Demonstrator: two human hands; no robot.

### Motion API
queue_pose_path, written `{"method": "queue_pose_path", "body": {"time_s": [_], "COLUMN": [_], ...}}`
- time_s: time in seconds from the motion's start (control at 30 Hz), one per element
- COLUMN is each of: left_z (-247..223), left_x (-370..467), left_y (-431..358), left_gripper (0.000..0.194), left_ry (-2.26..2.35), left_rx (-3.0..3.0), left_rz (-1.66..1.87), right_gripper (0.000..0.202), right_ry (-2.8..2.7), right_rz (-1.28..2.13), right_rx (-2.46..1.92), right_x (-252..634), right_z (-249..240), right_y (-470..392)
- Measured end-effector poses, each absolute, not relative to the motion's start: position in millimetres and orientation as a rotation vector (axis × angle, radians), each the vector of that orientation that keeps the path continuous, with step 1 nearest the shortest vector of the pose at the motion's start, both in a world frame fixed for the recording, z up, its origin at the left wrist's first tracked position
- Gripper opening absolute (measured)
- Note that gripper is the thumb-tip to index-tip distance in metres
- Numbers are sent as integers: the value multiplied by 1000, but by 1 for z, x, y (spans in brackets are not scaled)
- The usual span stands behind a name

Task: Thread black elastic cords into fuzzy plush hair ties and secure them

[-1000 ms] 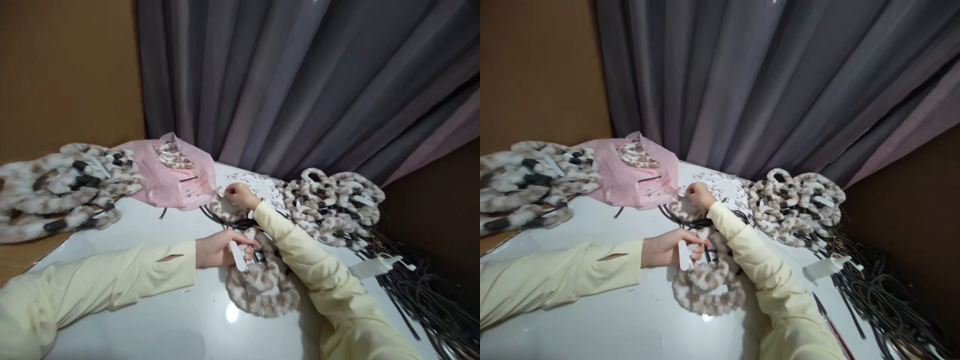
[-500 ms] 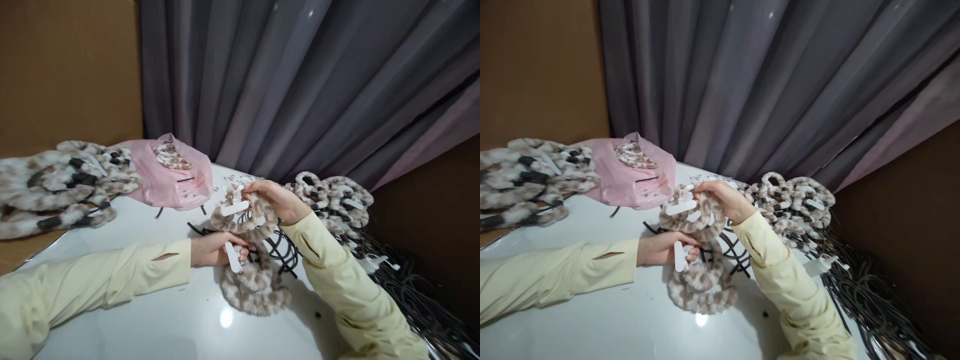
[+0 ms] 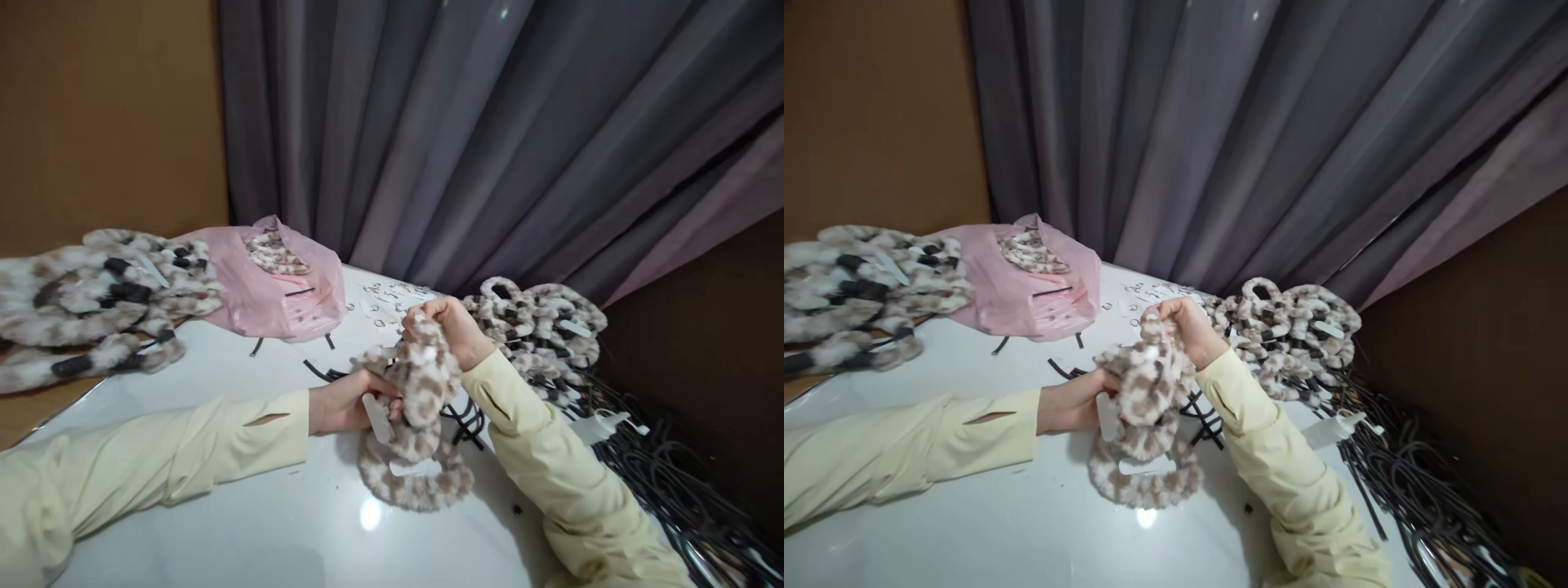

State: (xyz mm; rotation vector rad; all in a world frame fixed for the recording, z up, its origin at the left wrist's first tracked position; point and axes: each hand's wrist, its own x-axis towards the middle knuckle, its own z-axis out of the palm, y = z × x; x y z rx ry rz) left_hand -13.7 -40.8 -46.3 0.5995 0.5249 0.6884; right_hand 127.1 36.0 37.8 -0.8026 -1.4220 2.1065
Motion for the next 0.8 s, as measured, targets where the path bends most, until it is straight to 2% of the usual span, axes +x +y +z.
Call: {"method": "queue_pose_path", "body": {"time_s": [0.1, 0.23, 0.4, 0.53, 0.8], "left_z": [-47, -48, -53, -55, -48], "left_x": [-17, -21, -23, -24, -22], "left_y": [-39, -38, -38, -38, -39], "left_gripper": [14, 9, 24, 27, 17], "left_ry": [449, 367, 361, 442, 451], "left_rx": [514, 457, 579, 660, 678], "left_rz": [596, 574, 549, 557, 552], "right_gripper": [9, 14, 19, 20, 17], "right_ry": [-1508, -1611, -1656, -1673, -1854], "right_rz": [2005, 1950, 1857, 1764, 1621], "right_rx": [-683, -601, -621, -697, -839], "right_x": [133, 141, 150, 157, 166], "right_z": [32, 24, 13, 2, -8], "right_y": [35, 34, 44, 55, 62]}}
